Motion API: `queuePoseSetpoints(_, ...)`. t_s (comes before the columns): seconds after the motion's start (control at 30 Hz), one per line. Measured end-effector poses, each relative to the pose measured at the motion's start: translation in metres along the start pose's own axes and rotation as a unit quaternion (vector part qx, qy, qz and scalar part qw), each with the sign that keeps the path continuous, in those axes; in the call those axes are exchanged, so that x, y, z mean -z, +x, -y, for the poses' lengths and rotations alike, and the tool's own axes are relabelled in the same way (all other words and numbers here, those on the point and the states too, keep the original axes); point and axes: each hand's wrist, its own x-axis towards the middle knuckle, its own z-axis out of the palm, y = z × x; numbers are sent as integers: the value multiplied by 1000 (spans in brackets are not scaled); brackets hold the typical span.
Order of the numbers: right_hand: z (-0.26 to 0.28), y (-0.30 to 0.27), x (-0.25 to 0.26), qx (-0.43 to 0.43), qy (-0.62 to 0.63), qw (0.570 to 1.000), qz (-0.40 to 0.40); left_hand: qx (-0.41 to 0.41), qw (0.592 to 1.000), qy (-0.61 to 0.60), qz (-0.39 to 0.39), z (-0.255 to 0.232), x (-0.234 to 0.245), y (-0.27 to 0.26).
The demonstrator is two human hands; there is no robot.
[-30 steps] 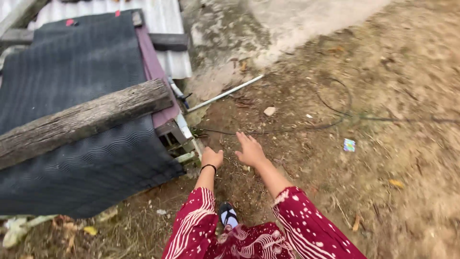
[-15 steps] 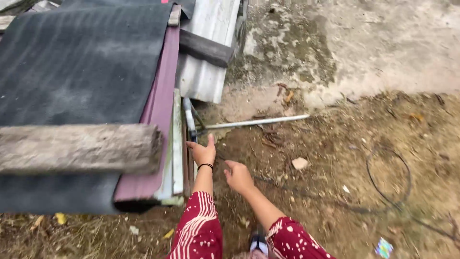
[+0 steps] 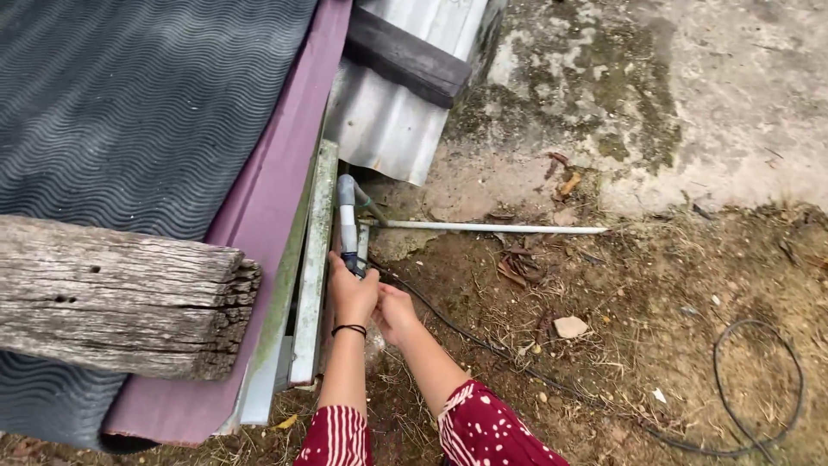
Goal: Tying a bag of waste, placing it in a bin, turning off a water tap, and picking up litter in a yard.
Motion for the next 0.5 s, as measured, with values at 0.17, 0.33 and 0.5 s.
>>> queuePoseSetpoints(0.17, 1, 8, -23, -15, 82, 996, 10, 30, 982, -160, 97, 1, 15, -20)
queuePoseSetpoints(0.33, 15, 12, -37, 4, 170, 985, 5, 147, 828, -528, 120, 63, -22, -26)
queuePoseSetpoints(0.5, 0, 29, -28, 32, -64, 997, 16, 240, 665, -700, 100, 111, -50, -19)
